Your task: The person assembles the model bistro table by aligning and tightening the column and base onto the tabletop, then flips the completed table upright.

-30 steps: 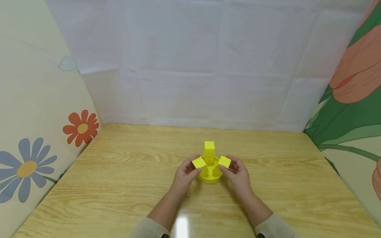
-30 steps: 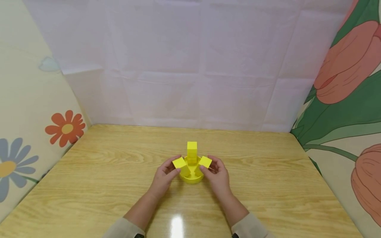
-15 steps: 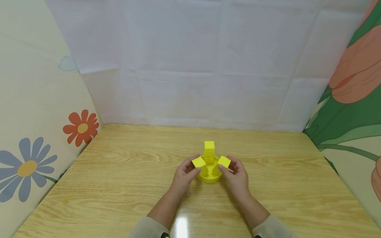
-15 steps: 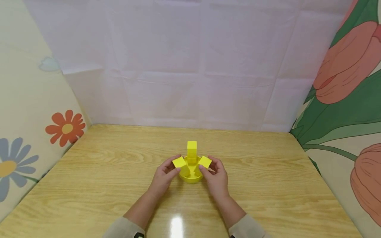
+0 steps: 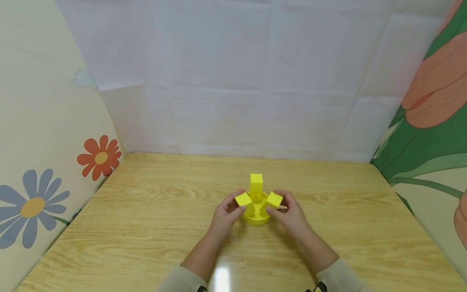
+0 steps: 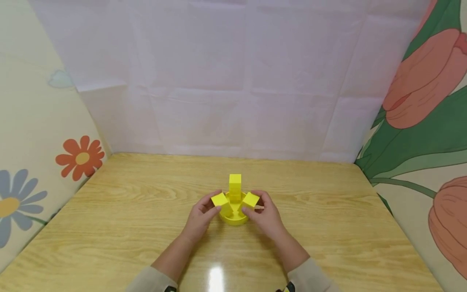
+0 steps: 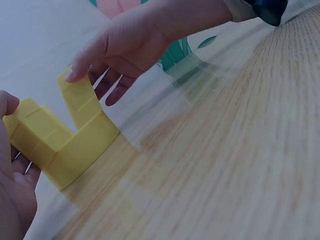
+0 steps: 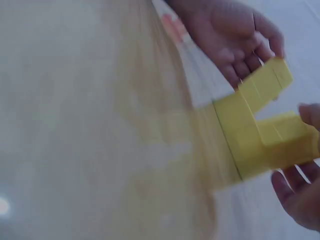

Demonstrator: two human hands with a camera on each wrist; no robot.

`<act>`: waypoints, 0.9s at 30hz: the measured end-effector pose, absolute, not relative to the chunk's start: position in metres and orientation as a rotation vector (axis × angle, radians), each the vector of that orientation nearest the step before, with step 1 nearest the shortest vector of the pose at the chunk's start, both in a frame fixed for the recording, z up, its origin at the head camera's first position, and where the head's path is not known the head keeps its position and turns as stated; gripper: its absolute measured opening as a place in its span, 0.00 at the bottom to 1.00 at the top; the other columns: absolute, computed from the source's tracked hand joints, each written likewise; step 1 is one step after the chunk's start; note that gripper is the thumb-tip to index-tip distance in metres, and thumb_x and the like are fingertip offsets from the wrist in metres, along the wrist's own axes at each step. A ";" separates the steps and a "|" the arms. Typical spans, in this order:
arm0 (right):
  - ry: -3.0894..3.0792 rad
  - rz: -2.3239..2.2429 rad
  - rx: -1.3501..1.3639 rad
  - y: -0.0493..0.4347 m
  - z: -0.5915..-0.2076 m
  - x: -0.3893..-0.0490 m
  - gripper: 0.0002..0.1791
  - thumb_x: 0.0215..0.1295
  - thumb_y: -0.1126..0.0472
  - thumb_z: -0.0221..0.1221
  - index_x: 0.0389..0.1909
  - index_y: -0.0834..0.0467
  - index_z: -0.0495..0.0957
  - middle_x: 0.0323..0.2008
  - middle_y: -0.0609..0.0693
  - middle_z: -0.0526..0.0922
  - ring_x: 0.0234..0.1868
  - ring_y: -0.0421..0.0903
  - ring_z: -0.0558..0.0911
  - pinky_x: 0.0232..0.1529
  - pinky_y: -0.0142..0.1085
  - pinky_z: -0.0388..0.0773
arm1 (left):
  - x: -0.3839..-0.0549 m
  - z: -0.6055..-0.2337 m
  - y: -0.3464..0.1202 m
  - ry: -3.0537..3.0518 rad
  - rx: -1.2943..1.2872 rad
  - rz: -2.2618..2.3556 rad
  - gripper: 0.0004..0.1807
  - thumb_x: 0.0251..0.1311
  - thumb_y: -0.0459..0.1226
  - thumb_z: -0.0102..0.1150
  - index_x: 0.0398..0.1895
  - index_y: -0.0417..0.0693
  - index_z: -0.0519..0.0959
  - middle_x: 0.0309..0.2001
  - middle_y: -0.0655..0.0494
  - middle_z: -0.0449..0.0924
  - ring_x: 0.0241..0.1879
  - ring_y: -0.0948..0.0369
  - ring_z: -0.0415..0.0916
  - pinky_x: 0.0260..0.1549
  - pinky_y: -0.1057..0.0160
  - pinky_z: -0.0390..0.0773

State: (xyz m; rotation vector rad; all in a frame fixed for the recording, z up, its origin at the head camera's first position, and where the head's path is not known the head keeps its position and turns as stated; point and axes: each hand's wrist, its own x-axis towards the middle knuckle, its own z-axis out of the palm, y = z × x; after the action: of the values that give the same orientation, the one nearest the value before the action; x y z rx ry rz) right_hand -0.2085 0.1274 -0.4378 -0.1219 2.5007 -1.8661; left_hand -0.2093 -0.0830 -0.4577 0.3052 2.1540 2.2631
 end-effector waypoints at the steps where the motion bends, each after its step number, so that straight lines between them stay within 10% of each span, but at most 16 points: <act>1: 2.516 -1.782 -0.167 0.131 -0.435 -0.211 0.31 0.62 0.62 0.66 0.65 0.58 0.67 0.55 0.58 0.77 0.49 0.48 0.79 0.48 0.36 0.81 | -0.209 -0.458 -0.083 2.160 0.308 2.258 0.27 0.64 0.29 0.55 0.67 0.36 0.68 0.68 0.39 0.68 0.67 0.48 0.67 0.58 0.71 0.72; 27: 2.606 -1.323 -0.467 0.151 -0.416 -0.231 0.33 0.57 0.62 0.69 0.64 0.57 0.69 0.61 0.58 0.75 0.48 0.47 0.79 0.49 0.41 0.81 | -0.209 -0.459 -0.084 2.160 0.363 2.283 0.32 0.61 0.27 0.57 0.70 0.34 0.63 0.70 0.36 0.64 0.71 0.42 0.60 0.70 0.53 0.61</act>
State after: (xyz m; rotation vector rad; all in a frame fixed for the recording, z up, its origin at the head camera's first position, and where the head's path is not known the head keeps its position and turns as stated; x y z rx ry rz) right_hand -0.2305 0.1506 -0.4158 -0.4667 2.6063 -1.3226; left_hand -0.2085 -0.0837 -0.4589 0.3633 2.1599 2.2828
